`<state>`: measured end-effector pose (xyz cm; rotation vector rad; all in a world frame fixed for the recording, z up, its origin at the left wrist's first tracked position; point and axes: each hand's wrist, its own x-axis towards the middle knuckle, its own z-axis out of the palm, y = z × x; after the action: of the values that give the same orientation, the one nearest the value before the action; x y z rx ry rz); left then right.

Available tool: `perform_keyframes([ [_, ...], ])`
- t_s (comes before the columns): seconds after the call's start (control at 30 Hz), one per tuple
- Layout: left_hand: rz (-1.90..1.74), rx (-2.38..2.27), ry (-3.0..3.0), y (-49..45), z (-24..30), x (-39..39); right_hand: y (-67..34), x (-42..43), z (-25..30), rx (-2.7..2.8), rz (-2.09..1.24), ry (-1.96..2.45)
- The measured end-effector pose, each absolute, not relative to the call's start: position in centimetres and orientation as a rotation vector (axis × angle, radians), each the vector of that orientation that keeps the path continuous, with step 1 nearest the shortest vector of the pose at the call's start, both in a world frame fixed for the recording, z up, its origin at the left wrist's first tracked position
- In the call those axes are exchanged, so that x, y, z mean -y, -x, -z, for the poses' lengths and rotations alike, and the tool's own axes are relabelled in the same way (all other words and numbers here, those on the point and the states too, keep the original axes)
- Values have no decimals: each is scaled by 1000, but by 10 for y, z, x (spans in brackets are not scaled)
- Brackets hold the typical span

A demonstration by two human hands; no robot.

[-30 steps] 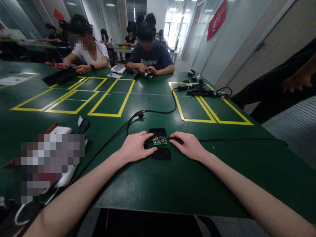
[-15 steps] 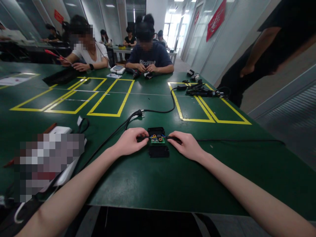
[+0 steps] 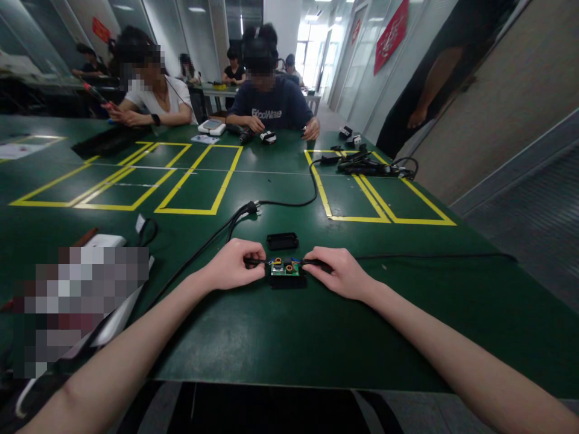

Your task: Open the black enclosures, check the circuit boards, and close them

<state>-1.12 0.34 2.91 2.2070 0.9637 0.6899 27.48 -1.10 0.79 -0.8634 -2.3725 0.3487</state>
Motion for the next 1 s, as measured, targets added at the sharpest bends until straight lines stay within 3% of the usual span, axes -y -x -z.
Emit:
perform_keyframes([
  [1.0, -653, -900, -2195, 9, -33, 5, -276, 17, -12, 2418, -350, 821],
])
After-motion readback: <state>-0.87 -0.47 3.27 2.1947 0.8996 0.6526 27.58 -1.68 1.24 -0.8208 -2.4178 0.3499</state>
